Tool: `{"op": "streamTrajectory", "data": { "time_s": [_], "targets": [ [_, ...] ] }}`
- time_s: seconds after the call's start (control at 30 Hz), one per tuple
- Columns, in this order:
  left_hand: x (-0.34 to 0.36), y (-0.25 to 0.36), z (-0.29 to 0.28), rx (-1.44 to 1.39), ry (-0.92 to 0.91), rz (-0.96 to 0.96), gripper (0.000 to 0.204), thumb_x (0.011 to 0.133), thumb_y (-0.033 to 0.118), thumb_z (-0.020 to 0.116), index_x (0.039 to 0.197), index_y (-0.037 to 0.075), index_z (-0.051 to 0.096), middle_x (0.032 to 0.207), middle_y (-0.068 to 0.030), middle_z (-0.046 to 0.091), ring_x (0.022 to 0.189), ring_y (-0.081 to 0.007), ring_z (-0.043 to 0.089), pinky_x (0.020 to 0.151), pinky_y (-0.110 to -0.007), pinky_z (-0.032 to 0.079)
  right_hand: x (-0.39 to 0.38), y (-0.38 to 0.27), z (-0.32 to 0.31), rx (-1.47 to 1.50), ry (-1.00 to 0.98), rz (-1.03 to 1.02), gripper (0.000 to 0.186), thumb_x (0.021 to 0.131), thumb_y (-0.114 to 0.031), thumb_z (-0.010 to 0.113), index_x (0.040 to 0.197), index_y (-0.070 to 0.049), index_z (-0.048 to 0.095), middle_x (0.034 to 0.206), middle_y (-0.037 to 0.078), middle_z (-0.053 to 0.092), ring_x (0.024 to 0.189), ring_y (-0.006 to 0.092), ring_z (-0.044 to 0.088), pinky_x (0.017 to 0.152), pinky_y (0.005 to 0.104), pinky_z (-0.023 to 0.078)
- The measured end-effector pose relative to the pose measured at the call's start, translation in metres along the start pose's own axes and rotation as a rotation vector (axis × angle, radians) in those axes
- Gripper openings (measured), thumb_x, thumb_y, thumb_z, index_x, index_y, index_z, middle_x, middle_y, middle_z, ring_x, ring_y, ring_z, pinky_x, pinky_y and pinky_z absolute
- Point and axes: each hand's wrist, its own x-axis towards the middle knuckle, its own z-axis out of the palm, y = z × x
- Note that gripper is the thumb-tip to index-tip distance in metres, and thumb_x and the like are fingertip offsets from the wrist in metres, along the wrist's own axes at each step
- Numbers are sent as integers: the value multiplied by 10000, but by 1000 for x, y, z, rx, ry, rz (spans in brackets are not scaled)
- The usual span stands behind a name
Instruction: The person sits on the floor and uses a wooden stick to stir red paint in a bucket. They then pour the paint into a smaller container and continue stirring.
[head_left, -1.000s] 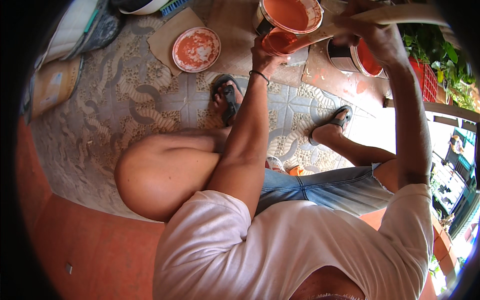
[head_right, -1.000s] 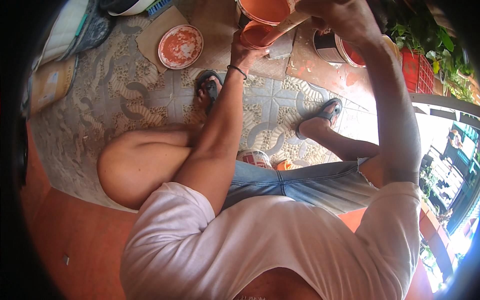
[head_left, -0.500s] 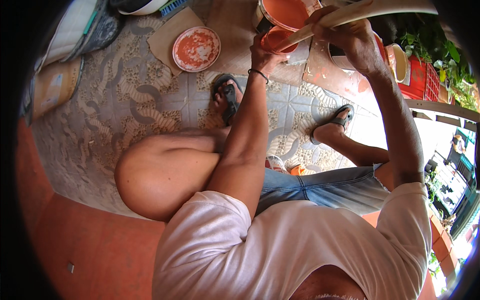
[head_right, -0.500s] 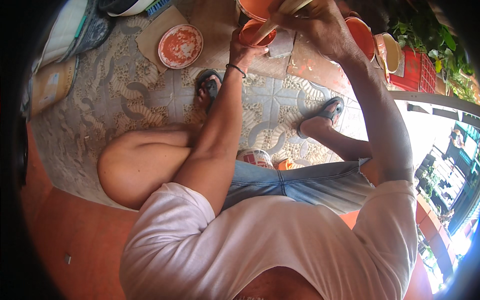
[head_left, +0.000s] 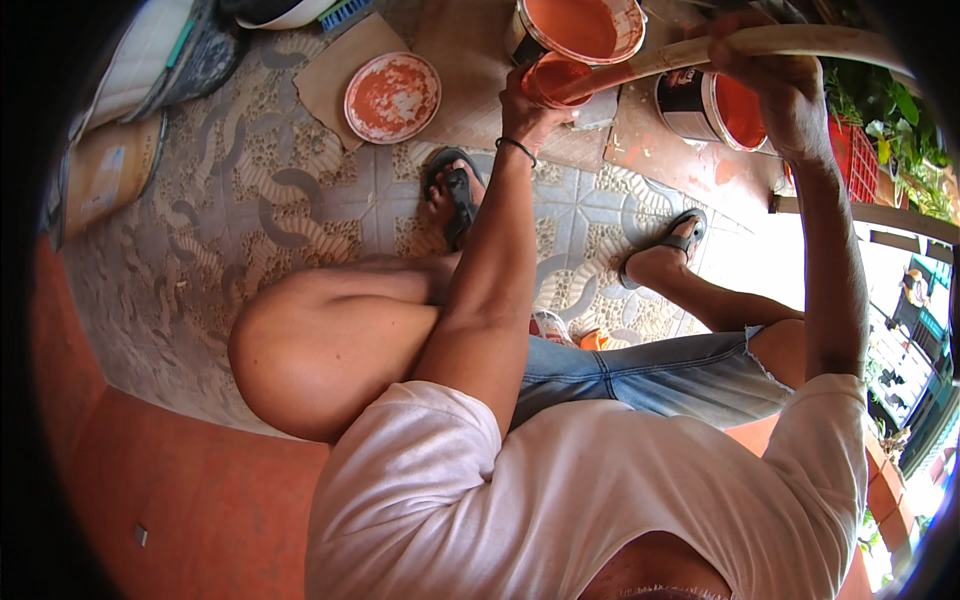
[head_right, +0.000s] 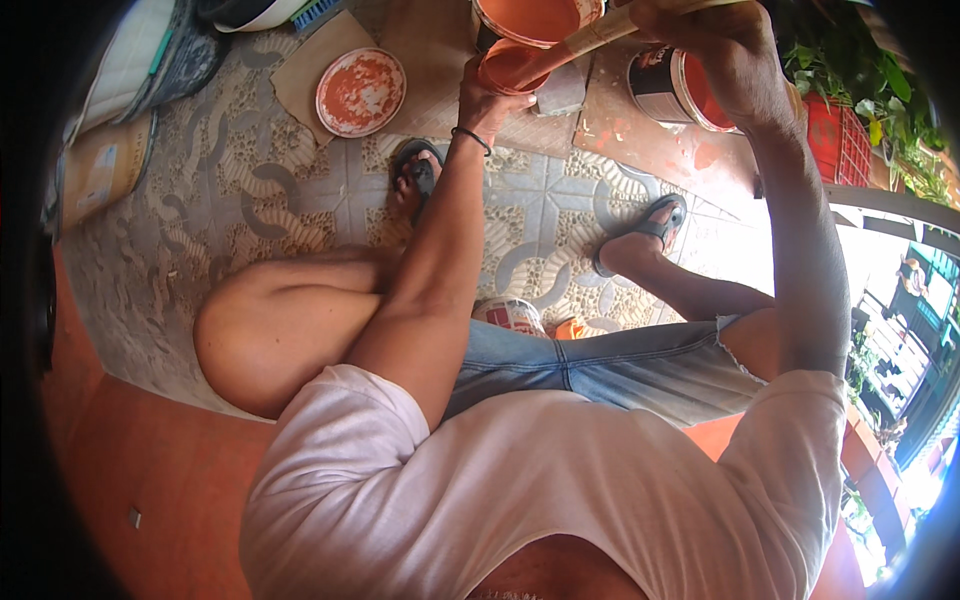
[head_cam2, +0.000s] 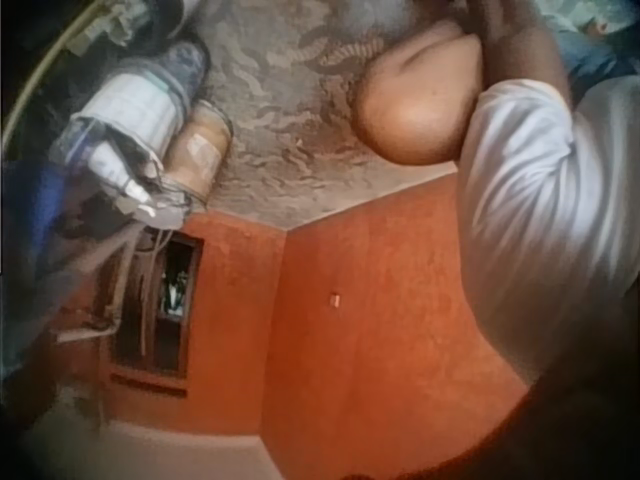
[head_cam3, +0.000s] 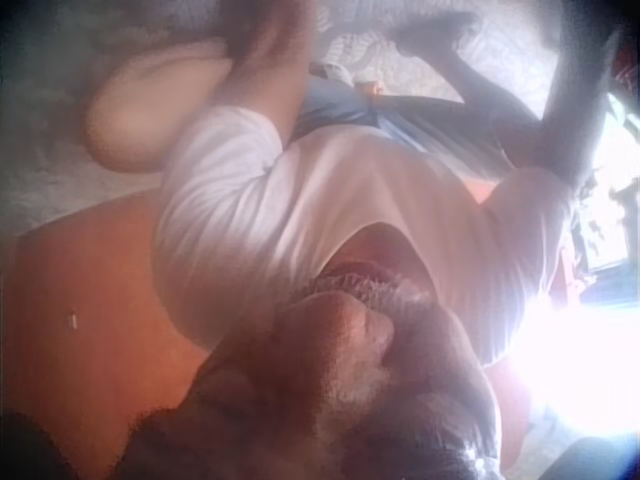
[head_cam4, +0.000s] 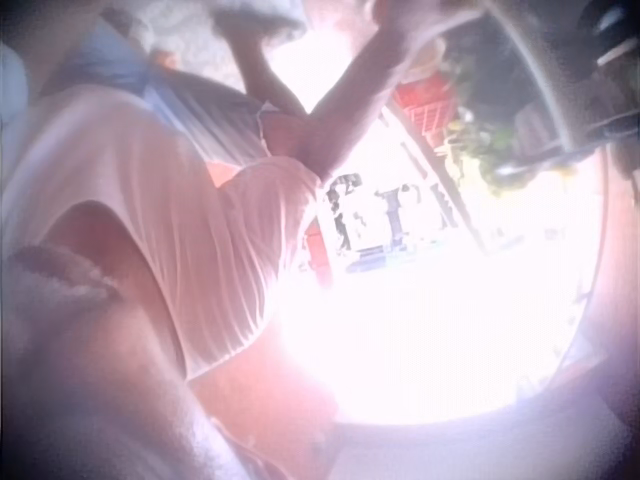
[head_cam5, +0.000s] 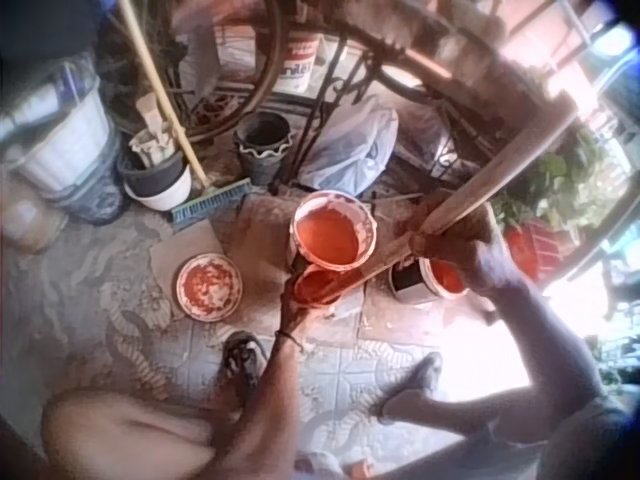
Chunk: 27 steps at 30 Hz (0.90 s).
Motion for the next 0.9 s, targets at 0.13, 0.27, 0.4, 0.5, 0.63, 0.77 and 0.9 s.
{"op": "streamTrajectory", "data": {
  "time_s": [0.13,0.27,0.4,0.5,0.63,0.77,0.9],
  "targets": [
    [1,-1,-2,-7,-9,-5,1052,501,-17,1020,1445,-32,556,1321,-152,746,1172,-260,751,995,-378,665,-6,6,-7,-205,-75,10,188,1003,18,782,1185,-5,742,1155,111,785,1071,192,750,958,337,614],
    [1,3,-1,-10,-28,-18,1054,498,-11,1018,1446,-28,557,1315,-144,750,1171,-255,752,994,-385,667,-8,16,13,-253,-143,-63,198,1022,9,777,1215,-19,748,1189,91,784,1119,176,748,982,324,608],
    [-3,8,0,64,-38,0,947,571,-106,939,1439,5,578,1352,-111,718,1243,-238,712,1075,-388,617,16,42,46,-141,-149,-169,165,956,19,837,1086,19,736,1021,96,767,944,181,734,834,335,596],
    [-3,7,0,65,-13,21,993,531,-73,971,1442,8,583,1342,-112,727,1235,-240,718,1068,-395,625,24,50,55,-188,-88,-166,195,954,-1,856,1102,11,730,1014,77,762,940,171,726,824,330,586],
    [4,1,-1,-2,-44,47,1081,470,-13,1021,1445,-19,552,1314,-141,744,1206,-258,735,1022,-408,659,15,42,51,-224,-107,-292,193,975,-29,847,1125,1,728,1020,71,762,940,163,725,816,323,583],
    [3,2,-2,45,-59,43,1087,461,-21,1021,1439,-27,546,1321,-139,740,1202,-254,734,1035,-401,652,-5,40,52,-350,-86,-162,177,1019,-27,803,1193,-14,775,1145,59,783,1055,143,749,932,305,600],
    [-3,2,0,-42,-31,11,933,548,-122,946,1414,24,631,1357,-94,727,1255,-230,713,1118,-395,596,9,52,54,-154,2,-141,167,998,-53,832,1125,-8,732,1036,78,764,950,158,725,823,323,587]
  ]
}}
